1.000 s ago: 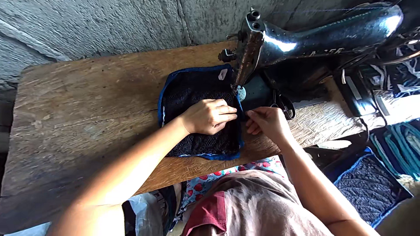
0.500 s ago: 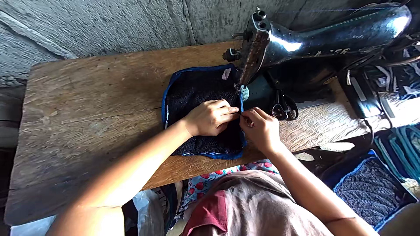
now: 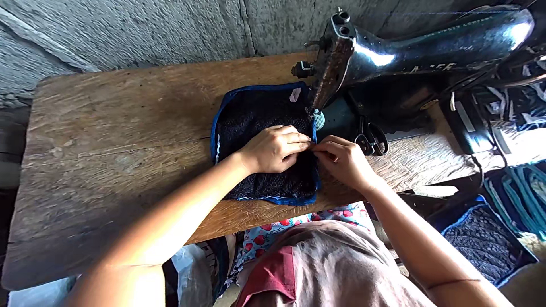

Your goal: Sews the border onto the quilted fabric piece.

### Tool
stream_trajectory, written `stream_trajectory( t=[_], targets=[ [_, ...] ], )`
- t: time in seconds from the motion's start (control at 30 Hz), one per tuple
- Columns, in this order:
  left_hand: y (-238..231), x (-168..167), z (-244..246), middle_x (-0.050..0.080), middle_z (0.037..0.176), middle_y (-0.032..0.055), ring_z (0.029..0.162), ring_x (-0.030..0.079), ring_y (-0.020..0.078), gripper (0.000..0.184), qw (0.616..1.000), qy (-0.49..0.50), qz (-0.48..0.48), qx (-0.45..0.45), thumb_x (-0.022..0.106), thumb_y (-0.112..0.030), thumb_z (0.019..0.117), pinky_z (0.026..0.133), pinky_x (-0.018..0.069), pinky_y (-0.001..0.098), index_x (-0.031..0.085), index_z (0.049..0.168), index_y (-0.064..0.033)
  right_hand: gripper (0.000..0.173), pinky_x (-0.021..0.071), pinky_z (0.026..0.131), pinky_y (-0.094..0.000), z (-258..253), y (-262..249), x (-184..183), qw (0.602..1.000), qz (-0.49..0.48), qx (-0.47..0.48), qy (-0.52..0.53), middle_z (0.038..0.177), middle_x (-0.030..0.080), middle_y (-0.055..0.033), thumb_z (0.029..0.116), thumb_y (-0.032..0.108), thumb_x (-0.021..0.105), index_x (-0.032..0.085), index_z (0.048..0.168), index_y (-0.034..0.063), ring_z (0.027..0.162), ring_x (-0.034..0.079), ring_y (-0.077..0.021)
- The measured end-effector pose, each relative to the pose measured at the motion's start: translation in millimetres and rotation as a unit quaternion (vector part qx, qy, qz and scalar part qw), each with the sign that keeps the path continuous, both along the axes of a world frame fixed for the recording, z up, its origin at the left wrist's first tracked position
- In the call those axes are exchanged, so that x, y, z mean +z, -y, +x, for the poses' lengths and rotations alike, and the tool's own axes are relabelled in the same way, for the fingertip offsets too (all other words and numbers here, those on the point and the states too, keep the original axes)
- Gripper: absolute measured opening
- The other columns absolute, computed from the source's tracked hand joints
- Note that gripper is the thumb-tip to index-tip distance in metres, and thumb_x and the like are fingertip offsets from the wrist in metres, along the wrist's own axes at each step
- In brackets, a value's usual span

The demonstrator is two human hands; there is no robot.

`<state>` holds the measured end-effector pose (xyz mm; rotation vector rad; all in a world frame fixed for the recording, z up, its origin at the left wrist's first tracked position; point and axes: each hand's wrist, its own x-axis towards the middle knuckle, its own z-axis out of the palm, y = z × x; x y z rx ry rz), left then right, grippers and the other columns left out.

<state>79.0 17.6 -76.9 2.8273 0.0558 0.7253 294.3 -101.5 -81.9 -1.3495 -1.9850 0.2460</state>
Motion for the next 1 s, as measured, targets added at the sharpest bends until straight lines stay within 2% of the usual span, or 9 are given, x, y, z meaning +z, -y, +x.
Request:
stream_trajectory(
  t=[0.1,0.2,0.3,0.43,0.57,0.67,0.8,0.9,1.0],
  targets=[
    [-0.4,0.5,0.4,0.073,0.121,0.0128,0.109,0.070,0.0294,0.032,1.000,-0.011,0.001,0.001,0.053,-0.012,0.0902,0.094,0.0542,0.0422,0.079,0.108,-0.0044,0.014,0.0588,0.071,-0.0306,-1.9,-1.3,-0.8,1.000,0.020,0.001,0.008,0.094,0.073,-0.0111,0.0915,0.008,0.065,0.077,0.094,0.0027,0.081,0.071,-0.0191],
    [-0.7,1.4,1.0,0.071,0.125,0.0130,0.109,0.069,0.0291,0.032,1.000,-0.010,0.001,-0.004,0.053,-0.012,0.0912,0.094,0.0547,0.0424,0.079,0.109,-0.0046,0.018,0.0583,0.074,-0.0267,1.3,2.3,1.8,0.999,0.013,0.030,0.004,0.097,0.072,-0.0114,0.0925,0.006,0.062,0.078,0.099,0.0017,0.085,0.069,-0.0174],
    [-1.6,0.0,1.4,0.074,0.122,0.0105,0.109,0.070,0.0263,0.034,1.000,-0.002,0.001,-0.010,0.052,-0.011,0.0918,0.094,0.0539,0.0394,0.079,0.111,-0.0041,0.023,0.0576,0.079,-0.0238,5.6,10.8,1.3,0.999,0.033,0.007,-0.022,0.098,0.073,-0.0121,0.0881,0.003,0.061,0.079,0.101,0.0010,0.088,0.070,-0.0156],
    [-0.8,1.1,1.5,0.074,0.120,0.0113,0.108,0.070,0.0270,0.035,1.000,-0.002,-0.006,-0.008,0.053,-0.011,0.0908,0.094,0.0536,0.0394,0.078,0.114,-0.0034,0.026,0.0564,0.088,-0.0308,1.3,17.9,-6.1,0.998,0.056,-0.014,0.007,0.102,0.073,-0.0152,0.0898,0.000,0.060,0.079,0.108,-0.0001,0.097,0.069,-0.0245],
    [-0.3,1.6,0.5,0.074,0.121,0.0110,0.108,0.070,0.0266,0.037,1.000,-0.004,-0.008,-0.005,0.053,-0.010,0.0903,0.094,0.0536,0.0387,0.077,0.119,-0.0054,0.030,0.0567,0.084,-0.0341,-4.8,16.9,-6.2,0.996,0.069,0.003,0.058,0.102,0.072,-0.0151,0.0897,-0.003,0.057,0.079,0.110,0.0022,0.094,0.068,-0.0276],
    [-2.5,0.0,0.2,0.075,0.120,0.0099,0.108,0.070,0.0260,0.036,1.000,0.000,-0.013,-0.010,0.053,-0.011,0.0907,0.094,0.0534,0.0386,0.079,0.116,-0.0085,0.033,0.0570,0.076,-0.0413,-4.7,17.3,-3.0,0.993,0.065,0.011,0.093,0.102,0.072,-0.0149,0.0887,-0.003,0.056,0.078,0.112,0.0048,0.093,0.068,-0.0312],
    [-3.8,-0.3,1.3,0.075,0.120,0.0095,0.109,0.070,0.0265,0.035,1.000,-0.006,-0.022,-0.013,0.053,-0.012,0.0912,0.095,0.0534,0.0408,0.079,0.114,-0.0096,0.030,0.0574,0.089,-0.0289,5.5,22.6,3.7,0.999,0.018,-0.001,-0.028,0.106,0.073,-0.0128,0.0895,-0.002,0.056,0.079,0.107,0.0027,0.100,0.070,-0.0194],
    [-3.9,-0.5,0.0,0.075,0.120,0.0096,0.109,0.070,0.0266,0.035,1.000,-0.007,-0.023,-0.010,0.053,-0.012,0.0921,0.095,0.0534,0.0406,0.079,0.115,-0.0089,0.021,0.0583,0.072,-0.0247,-2.9,29.8,2.5,0.995,0.010,-0.055,-0.079,0.094,0.073,-0.0100,0.0854,0.013,0.064,0.078,0.094,0.0013,0.081,0.069,-0.0118],
    [-2.4,-0.2,0.9,0.075,0.119,0.0093,0.107,0.070,0.0266,0.035,1.000,-0.002,-0.027,-0.007,0.053,-0.012,0.0911,0.093,0.0537,0.0408,0.079,0.114,-0.0088,0.022,0.0548,0.058,-0.0301,-22.0,32.7,4.5,0.989,-0.043,-0.130,-0.061,0.083,0.072,-0.0065,0.0882,0.025,0.073,0.077,0.092,0.0039,0.066,0.065,-0.0129]
  ],
)
